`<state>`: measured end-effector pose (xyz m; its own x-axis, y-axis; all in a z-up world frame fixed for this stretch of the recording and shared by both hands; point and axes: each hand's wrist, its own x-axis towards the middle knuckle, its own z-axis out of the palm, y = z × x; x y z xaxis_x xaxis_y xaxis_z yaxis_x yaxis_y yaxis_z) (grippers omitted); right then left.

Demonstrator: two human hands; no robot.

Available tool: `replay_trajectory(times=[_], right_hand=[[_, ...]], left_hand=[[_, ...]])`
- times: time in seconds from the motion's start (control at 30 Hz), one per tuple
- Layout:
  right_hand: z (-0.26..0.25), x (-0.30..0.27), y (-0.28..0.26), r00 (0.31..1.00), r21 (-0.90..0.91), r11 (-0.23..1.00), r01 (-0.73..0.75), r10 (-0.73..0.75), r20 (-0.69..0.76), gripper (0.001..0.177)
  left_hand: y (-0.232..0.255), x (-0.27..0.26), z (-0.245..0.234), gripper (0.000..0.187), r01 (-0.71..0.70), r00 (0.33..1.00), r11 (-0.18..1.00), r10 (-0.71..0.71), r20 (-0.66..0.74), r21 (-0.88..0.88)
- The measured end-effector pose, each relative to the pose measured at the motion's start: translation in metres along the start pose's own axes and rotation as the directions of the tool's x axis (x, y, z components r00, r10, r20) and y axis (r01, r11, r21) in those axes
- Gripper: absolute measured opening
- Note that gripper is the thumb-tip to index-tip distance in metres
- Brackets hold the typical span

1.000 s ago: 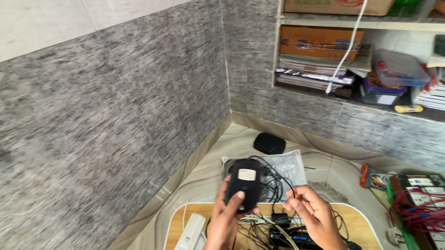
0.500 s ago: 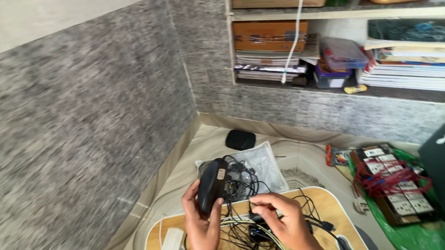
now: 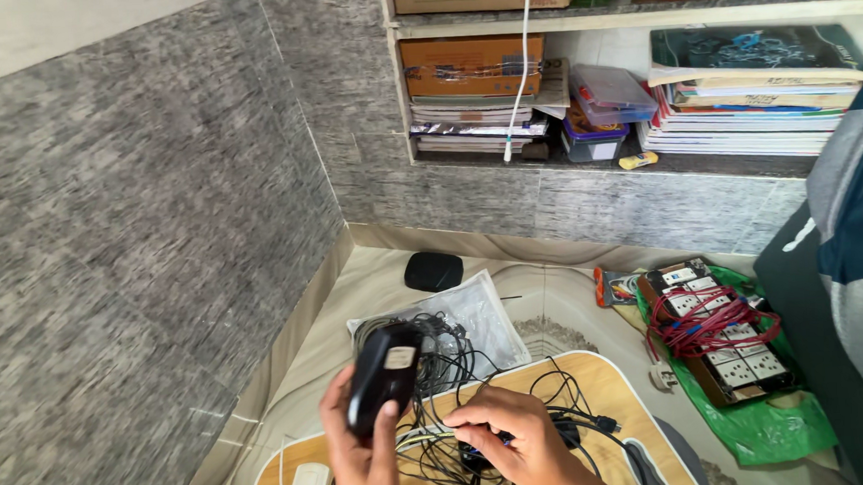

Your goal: The person untangles a black cable, coils it, and places it into a plastic bag. They then pick up a black power adapter, inspect it, and set it down. The person continues to sort through a pile of cables and adapters on a small table.

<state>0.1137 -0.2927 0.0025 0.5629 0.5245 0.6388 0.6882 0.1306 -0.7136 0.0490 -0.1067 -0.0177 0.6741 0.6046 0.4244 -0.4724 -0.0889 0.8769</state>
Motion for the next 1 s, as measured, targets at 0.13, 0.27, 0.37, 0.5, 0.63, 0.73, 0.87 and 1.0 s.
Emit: replay_trajectory(times=[0.13,0.27,0.37,0.5,0.63,0.73,0.87,1.0], right_hand=[[-0.003,-0.001,-0.004,0.993,-0.159,0.984,0.085,-0.098,-0.073,0.019],[-0.010,0.001,-0.009,0.990,-0.224,0.969,0.106,-0.125,-0.072,0.026],[-0.008,0.003,-0.009,0.988,-0.187,0.971,0.147,-0.155,-0.028,0.028],[-0.001,0.002,-0.005,0.994,-0.189,0.977,0.100,-0.090,0.059,0.027],[-0.002,-0.001,0.011,0.999,-0.255,0.967,-0.012,0.024,0.043,0.017],[-0.006,-0.006,0.031,0.992,-0.249,0.963,-0.098,0.116,0.056,0.016],[-0.018,-0.009,0.063,0.961,-0.311,0.925,-0.221,0.261,0.095,0.024],[-0.024,-0.014,0.078,0.921,-0.127,0.922,-0.366,0.378,0.089,0.023]], left_hand=[[-0.002,-0.001,0.002,0.051,-0.009,0.994,0.992,-0.005,0.111,0.129],[0.004,0.000,0.008,0.050,-0.182,0.972,0.955,0.139,0.191,0.233],[0.013,0.000,0.009,0.050,0.122,0.977,0.992,-0.114,0.177,-0.036],[0.021,0.005,0.004,0.050,0.374,0.921,0.885,-0.318,0.226,-0.279],[0.023,0.005,0.002,0.046,0.454,0.886,0.818,-0.374,0.272,-0.353],[0.022,0.003,0.000,0.043,0.332,0.919,0.901,-0.243,0.309,-0.279],[0.022,-0.001,-0.004,0.039,0.365,0.846,0.921,-0.267,0.461,-0.137],[0.020,-0.004,-0.008,0.038,0.261,0.817,0.965,-0.200,0.541,-0.037]])
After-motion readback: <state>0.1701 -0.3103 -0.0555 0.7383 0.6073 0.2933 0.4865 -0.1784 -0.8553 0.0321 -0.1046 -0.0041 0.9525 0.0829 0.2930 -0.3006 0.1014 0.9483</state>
